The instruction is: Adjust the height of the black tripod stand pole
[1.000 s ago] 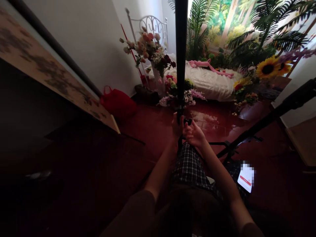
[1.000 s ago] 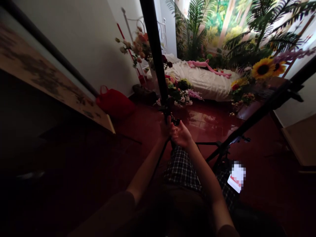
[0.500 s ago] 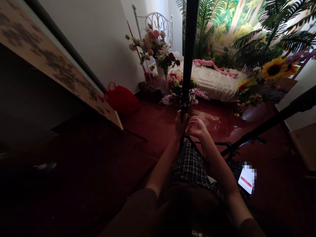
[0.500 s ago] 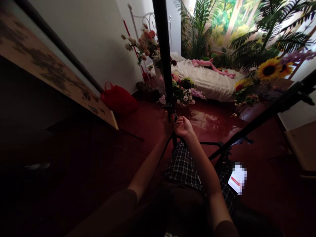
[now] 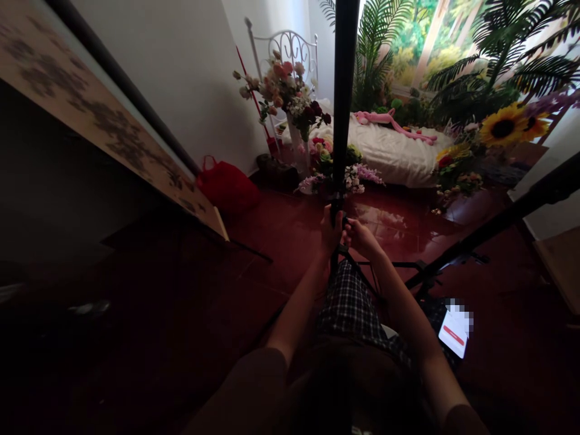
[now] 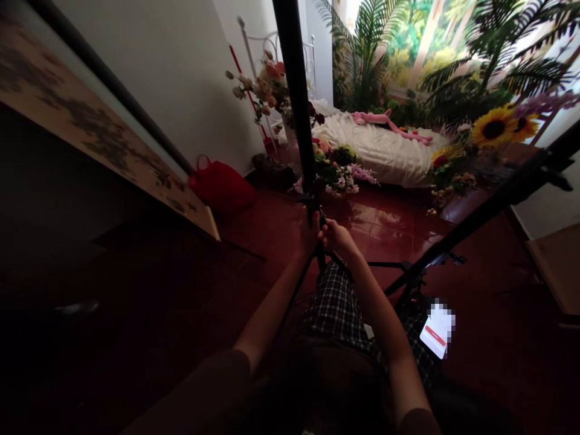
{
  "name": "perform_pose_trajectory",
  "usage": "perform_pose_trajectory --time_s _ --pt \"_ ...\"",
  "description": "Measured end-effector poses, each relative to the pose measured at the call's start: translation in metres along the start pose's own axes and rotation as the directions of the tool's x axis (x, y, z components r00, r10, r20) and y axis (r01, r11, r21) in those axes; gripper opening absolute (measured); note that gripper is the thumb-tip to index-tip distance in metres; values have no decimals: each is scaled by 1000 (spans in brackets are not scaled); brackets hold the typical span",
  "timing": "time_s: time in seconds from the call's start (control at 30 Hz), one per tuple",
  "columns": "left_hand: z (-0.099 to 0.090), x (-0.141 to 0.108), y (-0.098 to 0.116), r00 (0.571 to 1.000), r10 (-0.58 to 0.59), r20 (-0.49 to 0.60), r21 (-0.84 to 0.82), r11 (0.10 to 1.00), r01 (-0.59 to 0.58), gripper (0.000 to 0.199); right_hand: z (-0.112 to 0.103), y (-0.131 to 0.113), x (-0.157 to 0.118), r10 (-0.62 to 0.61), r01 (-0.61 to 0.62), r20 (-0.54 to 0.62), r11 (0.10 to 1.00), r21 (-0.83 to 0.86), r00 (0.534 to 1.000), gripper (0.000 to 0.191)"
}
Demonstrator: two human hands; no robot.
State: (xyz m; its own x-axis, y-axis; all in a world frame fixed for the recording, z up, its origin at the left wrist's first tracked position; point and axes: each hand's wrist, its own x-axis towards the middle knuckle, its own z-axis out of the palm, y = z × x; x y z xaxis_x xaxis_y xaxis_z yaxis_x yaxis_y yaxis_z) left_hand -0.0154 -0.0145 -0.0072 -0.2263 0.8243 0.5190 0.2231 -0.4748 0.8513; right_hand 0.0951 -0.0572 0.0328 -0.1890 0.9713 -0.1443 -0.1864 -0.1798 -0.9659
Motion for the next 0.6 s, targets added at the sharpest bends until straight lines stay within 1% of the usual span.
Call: perform_pose_trajectory --time_s 0.03,0.07,0.1,0.17,0.2,0.23,0.27,0.3,0.33,0.4,0.47,0.5,0.6 --pt "0 0 0 1000 7 -1 -2 1000 -7 49 -4 4 0 -52 50 -5 991 -124 999 37" --pt "0 1 1 1000 11 0 -8 1000 -11 47 -9 6 -1 -117 111 -10 964 -241 993 35" --pt "0 1 1 1000 11 4 -16 1000 -11 46 -15 8 -1 -191 174 -14 918 -358 981 32" --pt "1 1 0 1000 -2 14 -34 999 3 45 -24 11 -2 -329 265 -7 775 -574 944 24" --pt "1 0 -1 1000 -10 17 -39 999 11 46 -27 12 -3 -374 286 1 709 -645 927 20" --pt "2 0 -2 1000 -15 17 -41 999 16 48 -28 13 -3 -402 295 6 663 -688 916 18" --pt "2 -1 -2 1000 -19 12 -38 999 20 50 -28 16 -3 -419 300 4 643 -705 908 17" --pt "3 -2 -3 1000 -25 6 -31 999 25 52 -27 19 -3 -430 304 -5 646 -700 903 18" --pt "3 -2 -2 1000 -31 -1 -23 999 31 52 -24 23 -2 -438 311 -16 664 -680 899 22" --pt "1 -1 1 1000 -29 -6 -8 1000 29 52 -18 33 0 -452 336 -30 704 -625 891 39" --pt "-3 4 7 1000 19 14 -7 1000 -19 48 -12 42 2 -462 363 -21 723 -588 887 52" --pt "-5 8 11 998 57 36 -13 998 -56 46 -10 45 4 -466 373 -13 725 -579 885 55" --pt "-10 23 24 984 144 107 -44 989 -140 41 -7 48 6 -493 411 9 714 -567 870 55"
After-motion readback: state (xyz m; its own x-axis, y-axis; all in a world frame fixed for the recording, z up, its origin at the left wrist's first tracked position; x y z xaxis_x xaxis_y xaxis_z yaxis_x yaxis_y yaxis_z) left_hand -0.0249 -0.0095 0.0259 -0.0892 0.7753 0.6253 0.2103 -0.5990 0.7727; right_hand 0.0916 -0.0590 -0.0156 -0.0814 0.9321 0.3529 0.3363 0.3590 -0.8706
